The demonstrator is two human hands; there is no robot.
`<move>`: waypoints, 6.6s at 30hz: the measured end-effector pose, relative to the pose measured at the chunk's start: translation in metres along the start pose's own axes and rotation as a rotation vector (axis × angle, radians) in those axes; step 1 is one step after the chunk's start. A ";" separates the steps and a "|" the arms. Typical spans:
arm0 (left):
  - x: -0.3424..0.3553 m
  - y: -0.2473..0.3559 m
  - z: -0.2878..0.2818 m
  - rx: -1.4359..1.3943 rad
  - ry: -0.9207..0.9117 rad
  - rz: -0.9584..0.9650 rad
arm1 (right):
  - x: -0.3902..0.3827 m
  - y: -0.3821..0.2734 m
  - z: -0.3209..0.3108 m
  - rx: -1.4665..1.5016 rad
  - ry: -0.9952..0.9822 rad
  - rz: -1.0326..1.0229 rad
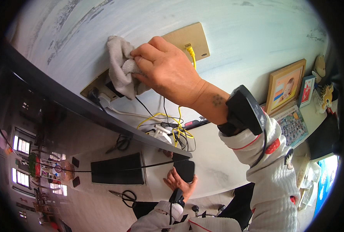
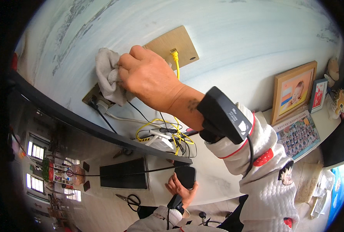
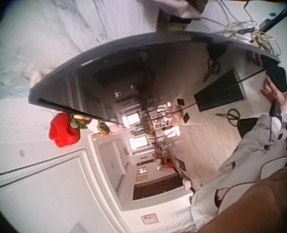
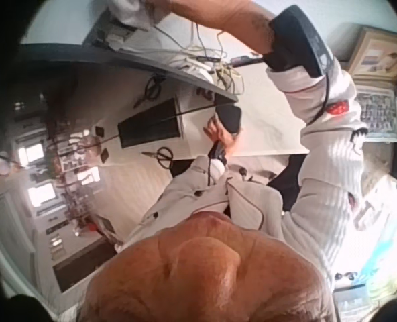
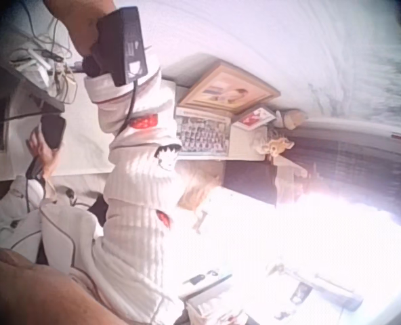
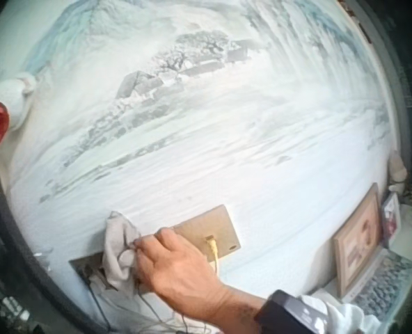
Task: The person sits on a low stool and cleans a white TV stand. They use scissors to trim a white textured mat, then wipe the stand with a gray cloth. They move a black router and a framed photo aside to clean underneath, then return them. The person also wipes the wall behind the stand and the back of the TV.
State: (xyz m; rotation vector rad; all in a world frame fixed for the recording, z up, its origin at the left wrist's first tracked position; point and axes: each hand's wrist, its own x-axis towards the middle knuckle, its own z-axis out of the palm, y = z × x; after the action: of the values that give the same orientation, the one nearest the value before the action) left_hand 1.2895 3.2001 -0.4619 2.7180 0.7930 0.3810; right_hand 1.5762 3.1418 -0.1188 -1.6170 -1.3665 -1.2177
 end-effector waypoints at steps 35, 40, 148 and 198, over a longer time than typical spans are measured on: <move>0.000 -0.002 0.000 -0.027 0.036 0.035 | 0.085 0.008 0.047 0.113 -0.506 -0.364; 0.000 0.000 -0.001 -0.014 0.028 0.026 | 0.075 0.031 0.015 0.084 -0.467 -0.308; -0.001 0.001 0.003 0.052 0.019 0.085 | -0.082 -0.065 0.124 0.510 -0.580 0.220; 0.001 0.002 0.001 0.006 0.029 0.070 | -0.058 -0.063 0.087 1.357 0.145 0.628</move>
State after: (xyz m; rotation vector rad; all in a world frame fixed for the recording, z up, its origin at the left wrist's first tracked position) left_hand 1.2919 3.1991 -0.4618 2.7571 0.7086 0.4349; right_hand 1.5333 3.2155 -0.2059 -0.7768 -1.0141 0.0825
